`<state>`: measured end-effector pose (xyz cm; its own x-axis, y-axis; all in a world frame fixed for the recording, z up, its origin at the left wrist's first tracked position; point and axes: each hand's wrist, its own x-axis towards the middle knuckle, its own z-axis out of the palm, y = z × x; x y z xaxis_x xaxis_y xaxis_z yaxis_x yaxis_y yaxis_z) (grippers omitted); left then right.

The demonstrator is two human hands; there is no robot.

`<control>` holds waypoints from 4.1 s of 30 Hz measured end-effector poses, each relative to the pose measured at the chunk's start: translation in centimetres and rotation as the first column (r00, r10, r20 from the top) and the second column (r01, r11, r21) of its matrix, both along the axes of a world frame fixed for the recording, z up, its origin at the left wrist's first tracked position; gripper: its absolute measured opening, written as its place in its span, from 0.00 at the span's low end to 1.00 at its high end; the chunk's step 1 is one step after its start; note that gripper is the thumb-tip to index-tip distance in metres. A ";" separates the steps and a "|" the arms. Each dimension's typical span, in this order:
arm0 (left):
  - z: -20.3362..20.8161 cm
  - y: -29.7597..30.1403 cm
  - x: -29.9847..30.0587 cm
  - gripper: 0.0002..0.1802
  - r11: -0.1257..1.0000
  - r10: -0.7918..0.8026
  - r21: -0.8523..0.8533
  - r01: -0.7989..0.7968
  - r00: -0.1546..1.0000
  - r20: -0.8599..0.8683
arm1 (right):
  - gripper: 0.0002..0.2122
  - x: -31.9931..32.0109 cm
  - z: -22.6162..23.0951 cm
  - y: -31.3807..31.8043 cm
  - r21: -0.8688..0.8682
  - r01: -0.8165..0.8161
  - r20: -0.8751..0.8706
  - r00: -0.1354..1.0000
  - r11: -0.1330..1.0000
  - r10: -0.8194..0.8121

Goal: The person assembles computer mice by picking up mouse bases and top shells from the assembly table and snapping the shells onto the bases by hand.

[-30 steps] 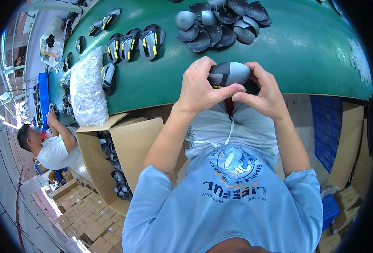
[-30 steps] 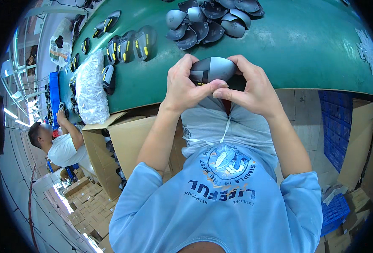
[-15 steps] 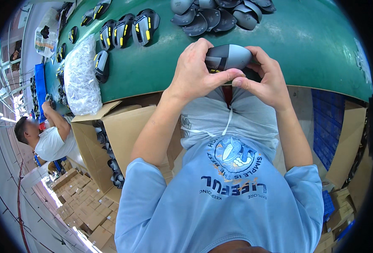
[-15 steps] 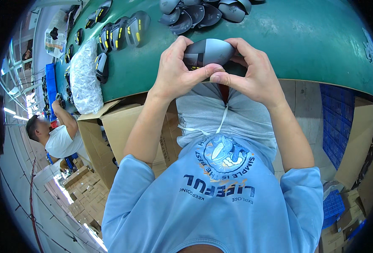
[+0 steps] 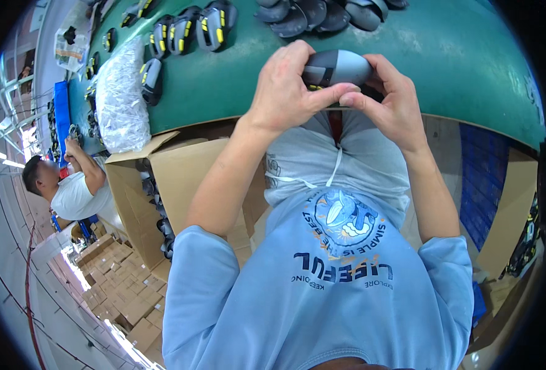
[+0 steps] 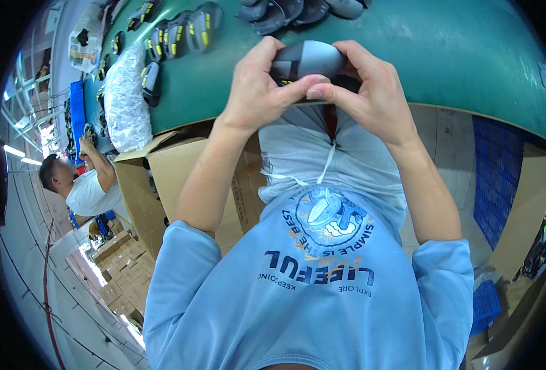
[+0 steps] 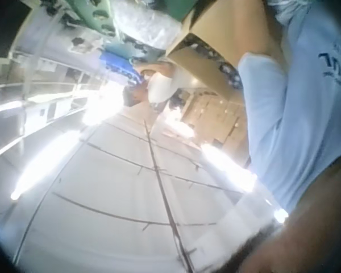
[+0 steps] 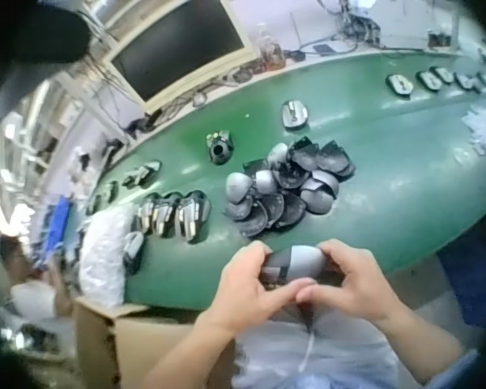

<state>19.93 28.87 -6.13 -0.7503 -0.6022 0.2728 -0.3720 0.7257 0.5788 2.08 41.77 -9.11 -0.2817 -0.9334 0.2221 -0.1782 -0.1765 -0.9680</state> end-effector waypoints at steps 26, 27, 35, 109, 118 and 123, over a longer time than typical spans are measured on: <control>5.5 -17.0 2.1 0.30 0.849 0.427 0.385 -0.362 0.900 -0.094 | 0.30 -2.2 0.0 1.2 0.090 -0.132 0.326 0.941 0.987 0.096; 5.5 -20.9 2.2 0.36 0.782 0.511 0.447 -0.434 0.857 -0.064 | 0.28 -2.3 0.0 1.2 0.096 -0.154 0.339 0.934 0.983 0.113; -0.6 -38.7 4.0 0.57 0.579 0.812 -0.597 -0.555 0.460 0.359 | 0.15 -3.8 2.3 -0.1 0.067 -0.196 0.035 0.980 0.978 0.194; 0.9 3.8 -1.9 0.09 0.848 0.185 0.479 0.226 0.721 -0.668 | 0.10 2.0 0.7 -2.7 -0.378 0.072 0.149 0.989 0.923 -0.016; 2.3 -0.6 0.2 0.14 0.952 -0.181 -0.281 0.117 0.960 -0.213 | 0.08 -0.5 2.5 -0.4 -0.103 0.167 0.162 0.975 0.981 -0.149; 1.4 -0.6 -0.2 0.15 0.913 -0.264 -0.324 0.249 0.965 -0.002 | 0.07 -1.1 3.1 -1.0 -0.185 0.020 -0.537 0.835 0.983 -0.118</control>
<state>19.77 28.25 -4.76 -0.8496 -0.2666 0.4551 -0.1276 0.9411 0.3131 1.02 40.76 -5.96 -0.1316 -0.8520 0.5068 -0.6843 -0.2918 -0.6683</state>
